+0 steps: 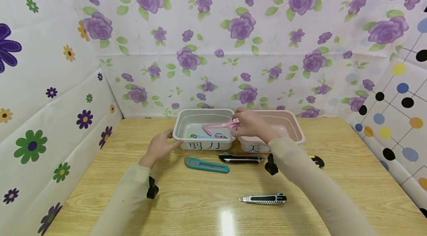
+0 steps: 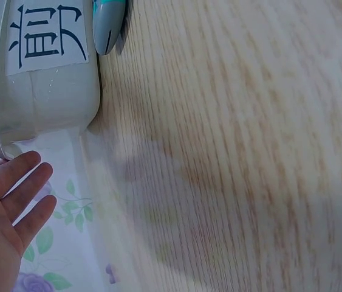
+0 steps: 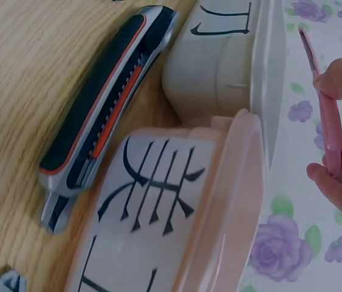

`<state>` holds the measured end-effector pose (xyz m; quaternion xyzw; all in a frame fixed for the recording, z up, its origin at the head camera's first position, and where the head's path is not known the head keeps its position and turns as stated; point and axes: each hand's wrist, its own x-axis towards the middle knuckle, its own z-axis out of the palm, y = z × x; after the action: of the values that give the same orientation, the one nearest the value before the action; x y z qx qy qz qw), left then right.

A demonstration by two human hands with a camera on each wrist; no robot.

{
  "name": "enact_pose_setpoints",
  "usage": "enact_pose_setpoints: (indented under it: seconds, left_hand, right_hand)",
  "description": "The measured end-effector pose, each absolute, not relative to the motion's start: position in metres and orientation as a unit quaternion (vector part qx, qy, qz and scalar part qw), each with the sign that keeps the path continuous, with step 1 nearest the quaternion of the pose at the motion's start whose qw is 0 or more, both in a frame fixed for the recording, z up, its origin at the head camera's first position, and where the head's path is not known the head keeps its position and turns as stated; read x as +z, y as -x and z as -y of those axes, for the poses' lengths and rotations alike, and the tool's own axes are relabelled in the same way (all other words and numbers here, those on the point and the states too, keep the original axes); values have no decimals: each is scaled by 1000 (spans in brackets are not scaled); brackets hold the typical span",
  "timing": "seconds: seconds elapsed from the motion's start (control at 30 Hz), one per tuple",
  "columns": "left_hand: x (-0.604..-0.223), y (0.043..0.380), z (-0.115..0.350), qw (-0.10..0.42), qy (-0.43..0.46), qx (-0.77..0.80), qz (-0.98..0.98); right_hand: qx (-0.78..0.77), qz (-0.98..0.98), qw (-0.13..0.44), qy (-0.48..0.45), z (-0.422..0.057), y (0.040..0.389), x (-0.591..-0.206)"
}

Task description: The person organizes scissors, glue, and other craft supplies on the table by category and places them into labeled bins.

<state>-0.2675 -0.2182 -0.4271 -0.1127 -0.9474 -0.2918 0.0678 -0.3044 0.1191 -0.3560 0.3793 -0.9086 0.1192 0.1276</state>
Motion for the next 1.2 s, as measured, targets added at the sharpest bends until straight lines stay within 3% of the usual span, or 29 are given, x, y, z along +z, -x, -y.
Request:
enact_pose_setpoints:
  seconds: [0.37,1.2]
  left_hand:
    - [-427,267,217,69,112,-294,947]
    - [-426,265,216,77,113,-297,945]
  right_hand:
    - [131,902,146,-385,-105,312,-370]
    - [175,910,101,-363,-81,319,-392]
